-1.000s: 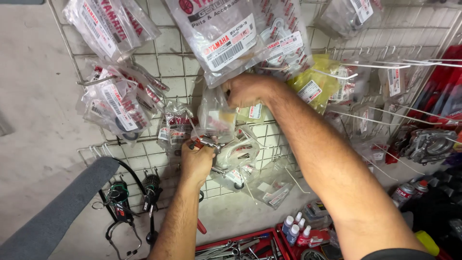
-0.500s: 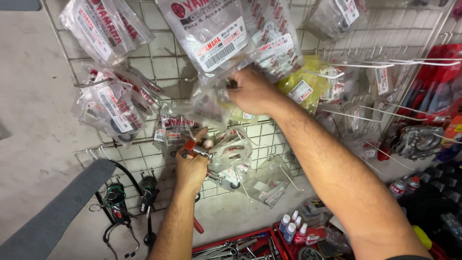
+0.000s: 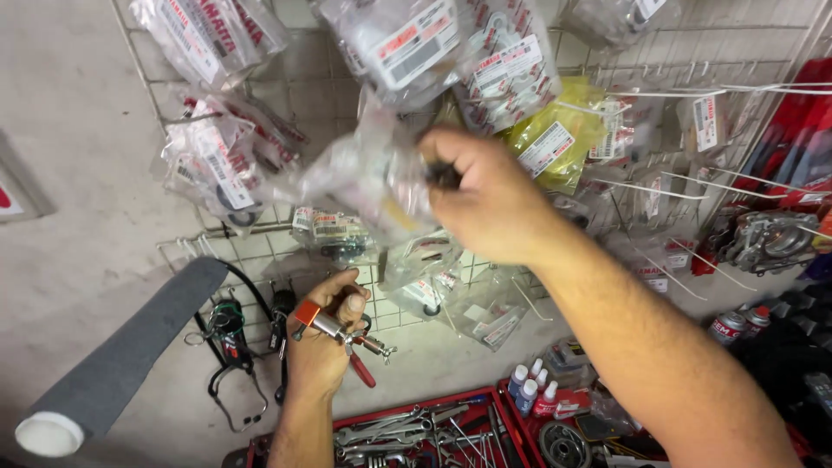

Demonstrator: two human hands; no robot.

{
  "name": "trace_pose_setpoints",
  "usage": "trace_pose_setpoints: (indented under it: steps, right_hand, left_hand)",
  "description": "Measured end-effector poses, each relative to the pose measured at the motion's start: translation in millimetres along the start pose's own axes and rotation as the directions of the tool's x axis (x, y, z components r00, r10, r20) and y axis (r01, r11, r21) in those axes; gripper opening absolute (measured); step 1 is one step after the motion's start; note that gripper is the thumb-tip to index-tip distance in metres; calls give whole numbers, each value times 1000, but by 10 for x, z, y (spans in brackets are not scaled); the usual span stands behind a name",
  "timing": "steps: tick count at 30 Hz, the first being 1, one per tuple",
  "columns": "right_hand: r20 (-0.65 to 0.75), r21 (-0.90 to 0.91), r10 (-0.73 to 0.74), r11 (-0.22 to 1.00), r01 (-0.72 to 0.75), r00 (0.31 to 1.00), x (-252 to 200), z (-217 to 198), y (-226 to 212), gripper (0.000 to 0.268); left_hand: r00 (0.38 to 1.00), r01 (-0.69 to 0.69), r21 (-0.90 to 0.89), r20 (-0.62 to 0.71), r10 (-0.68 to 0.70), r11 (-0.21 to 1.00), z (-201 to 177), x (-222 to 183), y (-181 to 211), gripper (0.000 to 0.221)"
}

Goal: Unpacking and assembling small motorcycle engine components at a workbench.

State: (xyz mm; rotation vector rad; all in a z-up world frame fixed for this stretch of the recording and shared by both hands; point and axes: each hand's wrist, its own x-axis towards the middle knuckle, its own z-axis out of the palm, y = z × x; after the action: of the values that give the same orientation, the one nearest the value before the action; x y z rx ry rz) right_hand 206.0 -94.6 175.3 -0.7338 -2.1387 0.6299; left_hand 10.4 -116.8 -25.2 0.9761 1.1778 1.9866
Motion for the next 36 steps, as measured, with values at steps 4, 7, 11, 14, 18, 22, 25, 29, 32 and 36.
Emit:
trace_pose_setpoints:
  steps: [4,7,11,14,18,22,25,29,32,36]
  right_hand:
    - [-60,-48,-207,978,204,977,59,-70,-94,15]
    - [-43,-45,-460,888,459,887,-11,-120,-172,13]
    - [25,-136,-420,898,419,907,-411,-122,-373,20]
    - [37,-237,-236,942,238,971,-953,-37,-196,12]
    - [83,-3,-296,955,297,952,-1723,197,626,16]
    - [316,395,-154,919,18,936,-2569,391,1416,17]
    - [349,614,29,748,-252,936,-3355,572,2143,18]
    - [234,905,258,293,-307,937,-4097,622,2576,18]
    - [245,918,336,222,-329,910,-4439,509,2623,18]
    - [247,919,408,189,-346,879,-4925,467,2820,18]
  left_hand:
    - [990,-104,-146,80,116,984,38,-66,167,56]
    - [966,-255,-25,44,256,967,12,-13,65,23]
    - [975,-184,-246,78,208,952,6,-274,-39,37]
    - [971,-174,-486,59,231,856,-69,-753,-112,33]
    - [936,-333,142,170,308,932,-129,-1805,17,48]
    - [904,-387,247,292,312,888,-165,-2638,-301,23]
    - [961,-250,384,213,179,889,-242,-3307,-716,16]
    - [985,2,186,-172,30,983,-268,-4135,-1094,17]
    - [878,326,195,-425,-220,925,-536,-4753,-1489,13]
    - [689,511,58,-624,-368,858,-584,-5097,-1295,20]
